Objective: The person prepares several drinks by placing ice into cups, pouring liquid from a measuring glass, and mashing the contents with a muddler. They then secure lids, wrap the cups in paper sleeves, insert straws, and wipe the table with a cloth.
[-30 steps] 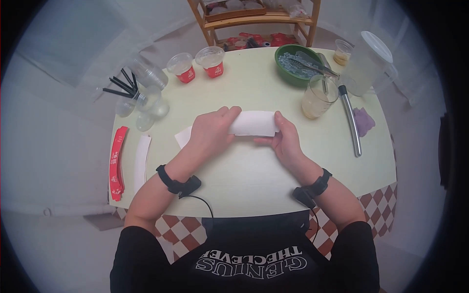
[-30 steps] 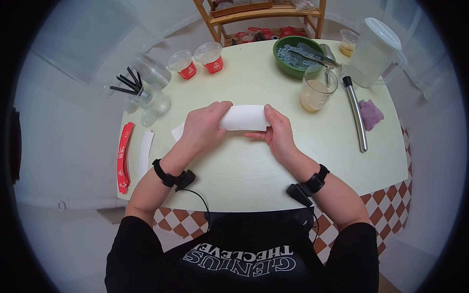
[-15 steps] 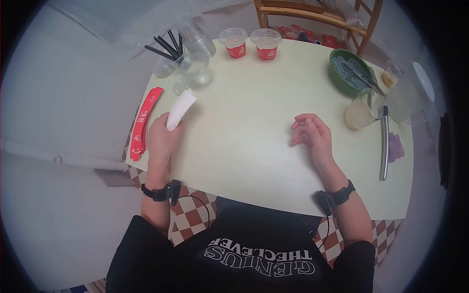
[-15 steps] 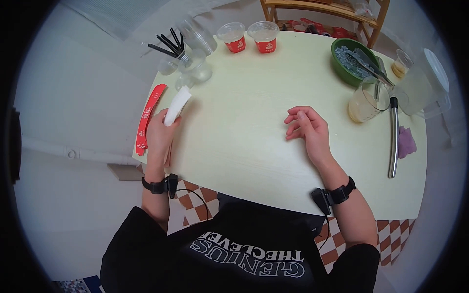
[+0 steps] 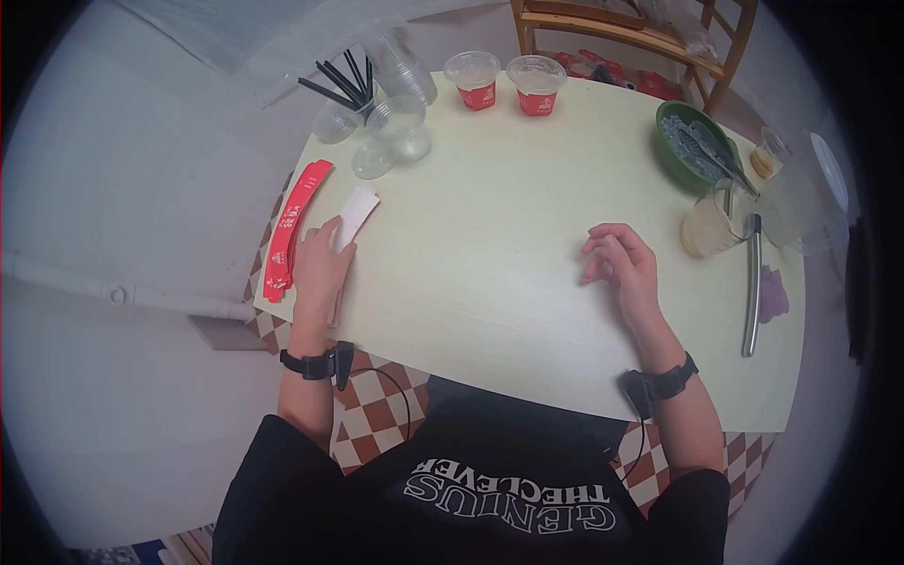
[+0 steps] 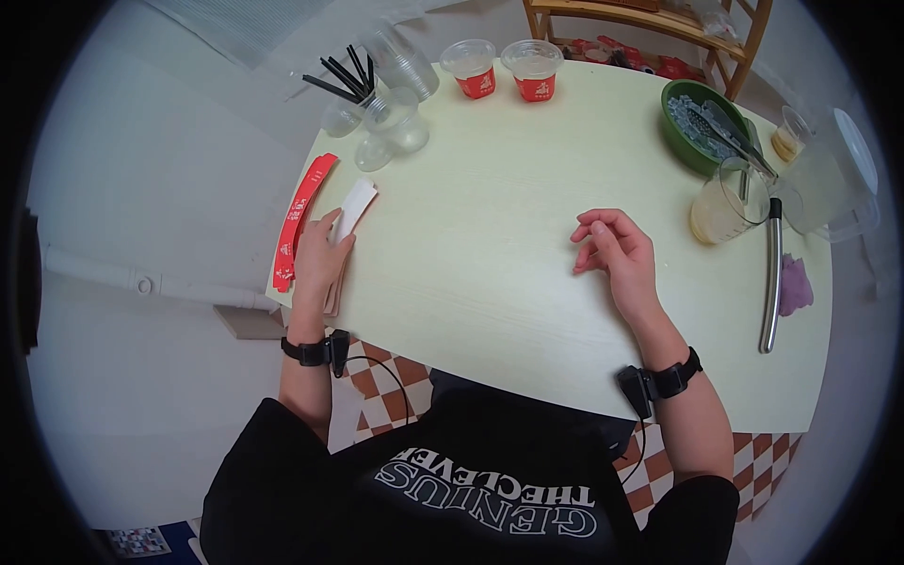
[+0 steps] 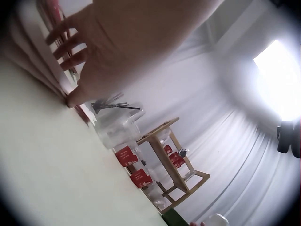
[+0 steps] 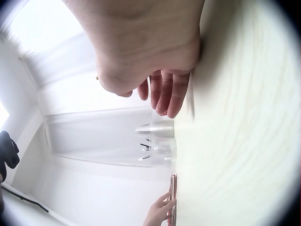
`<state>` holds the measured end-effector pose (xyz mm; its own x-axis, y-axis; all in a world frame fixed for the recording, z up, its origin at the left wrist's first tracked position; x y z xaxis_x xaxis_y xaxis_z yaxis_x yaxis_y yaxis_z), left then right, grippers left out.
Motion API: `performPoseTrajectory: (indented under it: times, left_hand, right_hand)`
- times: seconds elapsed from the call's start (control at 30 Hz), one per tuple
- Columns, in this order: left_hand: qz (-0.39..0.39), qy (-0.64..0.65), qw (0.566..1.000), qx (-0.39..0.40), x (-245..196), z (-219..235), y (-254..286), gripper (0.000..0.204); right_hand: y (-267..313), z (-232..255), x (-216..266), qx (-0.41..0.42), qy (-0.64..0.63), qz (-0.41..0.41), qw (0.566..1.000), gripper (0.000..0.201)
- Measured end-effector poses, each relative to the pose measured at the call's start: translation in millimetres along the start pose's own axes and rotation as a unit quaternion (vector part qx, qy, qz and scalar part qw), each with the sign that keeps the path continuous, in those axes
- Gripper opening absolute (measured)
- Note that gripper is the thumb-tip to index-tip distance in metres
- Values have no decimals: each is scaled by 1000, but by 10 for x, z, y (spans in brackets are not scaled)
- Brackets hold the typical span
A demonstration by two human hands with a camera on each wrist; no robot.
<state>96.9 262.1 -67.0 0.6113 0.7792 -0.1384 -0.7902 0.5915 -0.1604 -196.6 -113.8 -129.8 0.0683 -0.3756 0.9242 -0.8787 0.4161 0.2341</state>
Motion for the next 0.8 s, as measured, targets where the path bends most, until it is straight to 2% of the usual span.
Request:
performPoseTrajectory:
  times: [0.1,0.17,0.3,0.5,0.6,0.67,0.8]
  left_hand:
    - [-20,4,1000,0,35,-14,-17,66]
    - [2,56,998,8,95,-39,-19,66]
    - [2,73,997,14,163,-64,-66,71]
    - [13,97,993,62,101,-81,-308,80]
    - [-11,109,992,67,-4,-119,-563,81]
    - [-70,104,989,83,-144,-174,-724,79]
    - [-126,67,987,69,-124,-306,-923,75]
  right_hand:
    - [0,-4,-4,3,-3,1,1000,25]
    - [6,-5,6,2,-2,0,1000,25]
    - [-1,-1,-5,3,1,-1,1000,24]
    - [-5,1,-9,5,3,-2,1000,24]
    - [2,-8,-4,5,2,-3,1000,23]
    - [8,-19,6,7,4,-2,1000,23]
    - [19,-13,22,7,5,-6,1000,22]
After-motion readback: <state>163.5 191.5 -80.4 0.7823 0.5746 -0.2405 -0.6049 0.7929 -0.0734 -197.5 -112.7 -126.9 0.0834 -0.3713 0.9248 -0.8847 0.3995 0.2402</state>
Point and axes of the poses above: each hand's wrist, its own y-axis away from the middle knuckle, its own z-axis out of the back of the hand, x = y × z, the point moved 8 cm from there along -y, towards the middle knuckle, and after that the axes turned 15 degrees about -z, right-handed, at the moved point
